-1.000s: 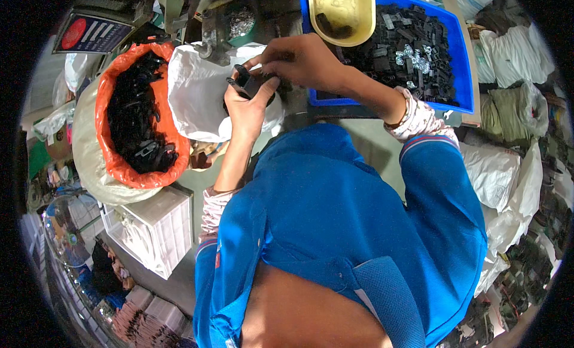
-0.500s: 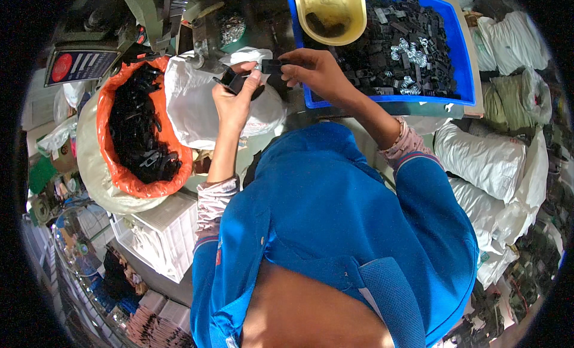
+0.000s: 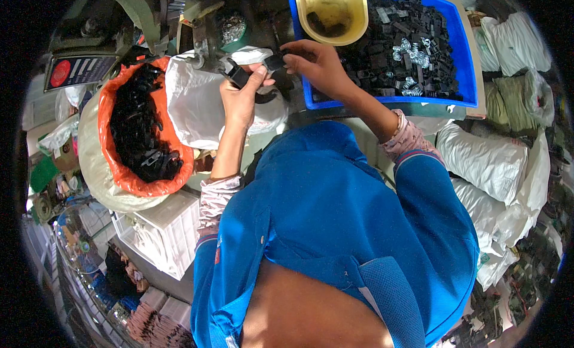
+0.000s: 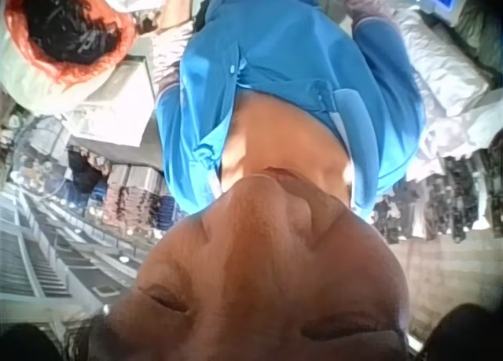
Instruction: The person repeatedly picks small black plastic parts from a blue bin and a white sack, joins them by hand, and places the assembled units into a yellow bowl. The person also transfers a batch of parts from the bowl into a white sack.
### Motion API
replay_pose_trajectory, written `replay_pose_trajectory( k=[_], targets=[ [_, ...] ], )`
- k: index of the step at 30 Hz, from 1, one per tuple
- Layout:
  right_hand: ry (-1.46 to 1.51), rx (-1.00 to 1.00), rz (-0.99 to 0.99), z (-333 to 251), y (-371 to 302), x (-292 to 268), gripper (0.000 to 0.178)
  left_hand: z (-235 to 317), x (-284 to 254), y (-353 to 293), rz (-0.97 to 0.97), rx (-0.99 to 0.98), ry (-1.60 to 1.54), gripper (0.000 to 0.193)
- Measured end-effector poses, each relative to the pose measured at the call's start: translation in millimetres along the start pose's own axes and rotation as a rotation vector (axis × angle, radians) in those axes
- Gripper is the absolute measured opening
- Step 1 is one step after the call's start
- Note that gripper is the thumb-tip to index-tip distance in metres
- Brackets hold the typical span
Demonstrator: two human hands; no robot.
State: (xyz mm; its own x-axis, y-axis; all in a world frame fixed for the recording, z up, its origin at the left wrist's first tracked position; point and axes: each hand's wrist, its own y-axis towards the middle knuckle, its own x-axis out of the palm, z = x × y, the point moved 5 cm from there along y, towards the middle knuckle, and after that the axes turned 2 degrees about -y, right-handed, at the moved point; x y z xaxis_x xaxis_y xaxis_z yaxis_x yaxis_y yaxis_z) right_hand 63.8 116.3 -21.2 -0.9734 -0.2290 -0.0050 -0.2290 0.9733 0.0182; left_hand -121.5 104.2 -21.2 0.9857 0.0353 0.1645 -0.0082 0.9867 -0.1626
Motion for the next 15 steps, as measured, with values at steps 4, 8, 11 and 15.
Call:
replay_pose_trajectory(
  k=[4, 8, 11, 15],
  targets=[
    [0.232, 0.138, -0.011, 18, 6, -5, 0.033, -14, 3, 0, -0.039, -0.129, -0.173, 0.023],
    [0.28, 0.2, 0.002, 24, 7, -9, 0.035, -10, -3, -3, -0.122, -0.276, -0.363, 0.033],
    [0.346, 0.259, 0.022, 26, 9, -17, 0.03, -8, -12, -11, -0.258, -0.429, -0.657, 0.03],
    [0.446, 0.255, -0.03, 16, 11, -22, 0.02, -1, -5, -22, -0.251, -0.382, -0.386, 0.025]
  ],
)
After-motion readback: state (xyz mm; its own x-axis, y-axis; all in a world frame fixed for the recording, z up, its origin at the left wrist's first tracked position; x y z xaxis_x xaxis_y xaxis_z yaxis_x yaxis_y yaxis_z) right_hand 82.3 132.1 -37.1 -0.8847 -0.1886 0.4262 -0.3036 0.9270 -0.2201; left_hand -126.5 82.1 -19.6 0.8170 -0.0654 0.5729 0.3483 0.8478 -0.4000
